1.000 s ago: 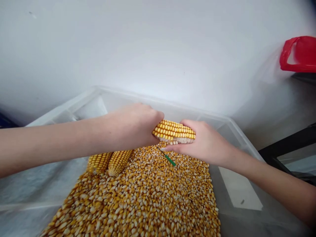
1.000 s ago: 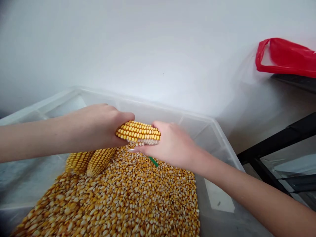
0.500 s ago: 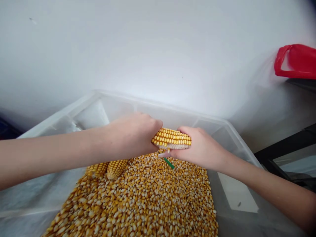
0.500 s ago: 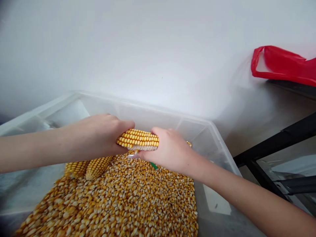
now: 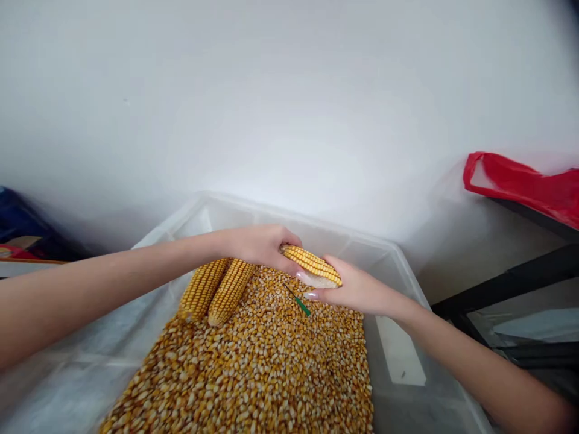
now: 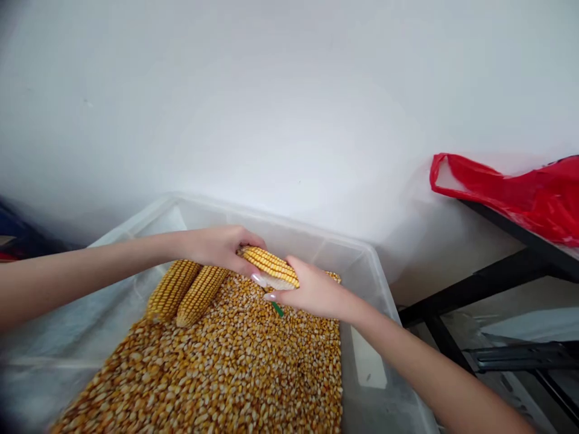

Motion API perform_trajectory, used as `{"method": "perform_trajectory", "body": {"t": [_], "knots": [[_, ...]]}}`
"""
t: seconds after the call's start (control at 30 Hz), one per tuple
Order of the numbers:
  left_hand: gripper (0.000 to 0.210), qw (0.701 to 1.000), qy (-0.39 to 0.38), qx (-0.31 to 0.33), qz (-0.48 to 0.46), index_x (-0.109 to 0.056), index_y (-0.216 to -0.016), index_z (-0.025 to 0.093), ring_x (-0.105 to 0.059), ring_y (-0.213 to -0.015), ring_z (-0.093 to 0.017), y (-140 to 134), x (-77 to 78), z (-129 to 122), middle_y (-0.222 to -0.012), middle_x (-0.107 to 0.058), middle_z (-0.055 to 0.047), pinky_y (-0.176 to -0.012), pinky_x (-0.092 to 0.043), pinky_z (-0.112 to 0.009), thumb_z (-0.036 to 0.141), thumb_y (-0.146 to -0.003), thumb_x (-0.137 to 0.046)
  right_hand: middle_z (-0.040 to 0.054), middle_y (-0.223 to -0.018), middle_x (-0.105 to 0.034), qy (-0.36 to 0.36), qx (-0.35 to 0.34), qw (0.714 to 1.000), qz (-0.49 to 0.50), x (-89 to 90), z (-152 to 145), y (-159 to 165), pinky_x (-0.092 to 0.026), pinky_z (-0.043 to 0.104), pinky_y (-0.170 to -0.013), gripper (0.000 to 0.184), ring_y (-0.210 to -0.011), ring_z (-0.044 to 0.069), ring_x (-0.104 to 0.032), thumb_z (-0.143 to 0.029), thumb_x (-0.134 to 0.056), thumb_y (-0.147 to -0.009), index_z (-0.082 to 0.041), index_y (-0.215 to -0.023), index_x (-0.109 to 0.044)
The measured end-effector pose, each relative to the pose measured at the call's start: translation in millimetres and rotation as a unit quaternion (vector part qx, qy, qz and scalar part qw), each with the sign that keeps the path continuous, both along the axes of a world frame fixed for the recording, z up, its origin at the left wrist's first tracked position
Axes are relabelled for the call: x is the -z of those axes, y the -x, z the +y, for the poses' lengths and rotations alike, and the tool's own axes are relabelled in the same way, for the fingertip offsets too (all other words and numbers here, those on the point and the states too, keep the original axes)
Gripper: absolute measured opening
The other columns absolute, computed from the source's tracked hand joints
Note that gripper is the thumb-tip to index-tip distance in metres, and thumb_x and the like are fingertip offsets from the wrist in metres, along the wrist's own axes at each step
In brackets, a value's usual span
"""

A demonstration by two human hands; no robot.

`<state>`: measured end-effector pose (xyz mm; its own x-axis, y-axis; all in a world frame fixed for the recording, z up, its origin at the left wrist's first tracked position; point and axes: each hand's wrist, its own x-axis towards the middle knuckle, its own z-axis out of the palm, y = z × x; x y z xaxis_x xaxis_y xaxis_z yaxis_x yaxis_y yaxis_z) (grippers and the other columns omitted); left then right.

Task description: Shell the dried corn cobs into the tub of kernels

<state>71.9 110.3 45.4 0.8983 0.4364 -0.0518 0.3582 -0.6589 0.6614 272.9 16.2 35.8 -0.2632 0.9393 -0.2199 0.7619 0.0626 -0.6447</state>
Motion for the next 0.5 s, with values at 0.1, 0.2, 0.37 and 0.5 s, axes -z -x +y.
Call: {"method": "perform_trajectory", "body": {"t": [0.1, 0.2, 0.37, 0.5], "knots": [[0.035, 0.999, -0.03, 0.006, -0.017, -0.061, -0.079, 0.016, -0.046, -0.053, -0.01, -5, -0.1, -7, -0.062, -0.057, 0.0, -0.047, -0.029, -0.022, 0.048, -0.066, -0.058, 0.006, -0.098, -0.061, 0.046, 0.003, 0.997, 0.059, -0.1, -4, -1, -0.046, 0.031, -0.072, 0.045, -0.085, 0.019, -0.058, -0.035, -0.064, -0.068, -0.016, -0.107, -0.05], [0.038, 0.999, -0.024, -0.002, -0.039, -0.062, -0.079, 0.016, -0.046, -0.053, -0.01, -6, 0.9, -12, -0.063, -0.058, -0.001, -0.046, -0.029, -0.023, 0.05, -0.063, -0.06, 0.0071, -0.1, -0.061, 0.044, 0.025, 0.996, 0.08, -2.3, -13, 6, -0.047, 0.031, -0.075, 0.043, -0.088, 0.019, -0.058, -0.031, -0.062, -0.07, -0.015, -0.108, -0.05], [0.061, 0.983, 0.114, -0.056, -0.13, -0.048, -0.108, 0.019, -0.05, -0.056, -0.012, 10, -1.3, -2, -0.069, -0.058, -0.001, -0.048, -0.034, -0.024, 0.046, -0.057, -0.067, 0.0082, -0.099, -0.061, -0.054, 0.132, 0.988, 0.062, -17.5, -18, 38, -0.047, 0.035, -0.077, 0.044, -0.089, 0.022, -0.058, -0.037, -0.062, -0.071, -0.016, -0.107, -0.05], [0.064, 0.953, 0.149, -0.082, -0.252, -0.042, -0.111, 0.022, -0.047, -0.059, -0.011, 25, -6.0, 7, -0.071, -0.053, -0.001, -0.05, -0.036, -0.025, 0.046, -0.058, -0.069, 0.0049, -0.083, -0.06, -0.108, 0.2, 0.973, 0.035, -37.5, -15, 64, -0.046, 0.032, -0.064, 0.037, -0.072, 0.018, -0.057, -0.037, -0.063, -0.069, -0.016, -0.098, -0.053]]}}
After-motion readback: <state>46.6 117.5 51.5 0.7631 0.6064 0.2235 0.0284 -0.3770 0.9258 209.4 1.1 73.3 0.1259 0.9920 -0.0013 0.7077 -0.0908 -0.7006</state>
